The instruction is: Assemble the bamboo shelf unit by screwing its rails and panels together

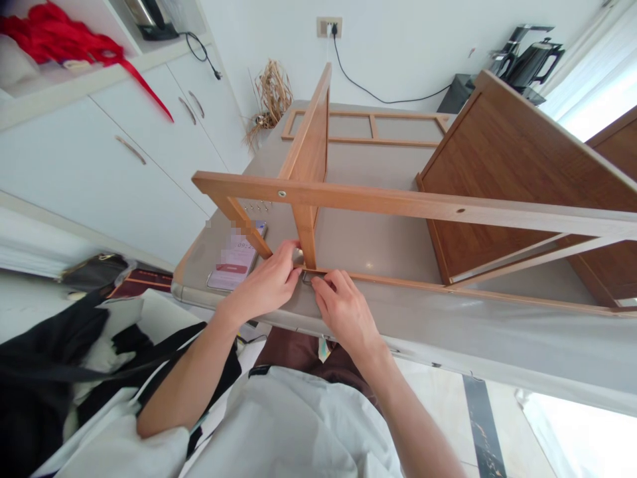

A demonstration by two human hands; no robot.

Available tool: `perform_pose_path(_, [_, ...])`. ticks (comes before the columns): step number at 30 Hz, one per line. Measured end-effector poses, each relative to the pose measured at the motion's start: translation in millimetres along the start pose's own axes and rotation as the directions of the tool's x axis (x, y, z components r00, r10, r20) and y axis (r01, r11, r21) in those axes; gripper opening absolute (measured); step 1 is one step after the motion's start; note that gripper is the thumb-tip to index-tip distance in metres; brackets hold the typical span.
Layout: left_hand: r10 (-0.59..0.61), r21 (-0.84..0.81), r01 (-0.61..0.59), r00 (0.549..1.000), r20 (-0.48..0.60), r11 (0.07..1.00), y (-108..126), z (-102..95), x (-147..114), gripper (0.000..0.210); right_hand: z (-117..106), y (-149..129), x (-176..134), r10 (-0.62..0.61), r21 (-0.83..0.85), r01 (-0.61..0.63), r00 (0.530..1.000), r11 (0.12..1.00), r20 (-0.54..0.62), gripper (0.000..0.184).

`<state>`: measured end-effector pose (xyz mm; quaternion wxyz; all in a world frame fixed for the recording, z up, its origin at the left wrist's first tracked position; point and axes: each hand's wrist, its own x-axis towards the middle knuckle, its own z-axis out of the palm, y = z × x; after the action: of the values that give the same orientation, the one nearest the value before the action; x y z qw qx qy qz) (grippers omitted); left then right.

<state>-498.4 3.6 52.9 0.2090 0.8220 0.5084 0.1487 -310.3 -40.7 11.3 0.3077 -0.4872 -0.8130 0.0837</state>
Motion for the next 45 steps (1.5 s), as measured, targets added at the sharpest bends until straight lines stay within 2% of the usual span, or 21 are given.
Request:
perform_pose_path(10, [0.003,-0.019,-0.003,1.000,0.006,1.000,-0.1,-0.1,-0.7,0.033,7.7,-5.8,-1.8,0.003,0.000,-0.003,0.998,1.000,-0.062,0.023])
perform_pose_path(18, [0.012,-0.044,-0.012,1.000,0.006,0.999,-1.5,0.2,0.5,0.031,9.0,-7.6,-2.7,0.029,0.005,-0.028,0.999,1.000,-0.046,0.022])
perform_pose_path(34, [0.012,-0.063,-0.010,1.000,0.019,0.998,-0.6,-0.9,0.5,0.031,10.6,-17.1,4.2,0.033,0.008,-0.033,0.995,0.999,-0.093,0.023])
perform_pose_path(39, [-0.005,-0.081,0.008,0.999,0.032,0.997,0.6,-2.5,-0.5,0.034,8.6,-25.6,7.7,-0.026,-0.091,0.023,0.999,0.996,-0.035,0.024])
perform_pose_path(45, [-0.003,-0.100,0.006,0.999,0.034,0.995,1.4,-2.4,-0.1,0.033,3.3,-31.1,10.8,-0.013,-0.163,0.017,1.000,0.987,0.021,0.025])
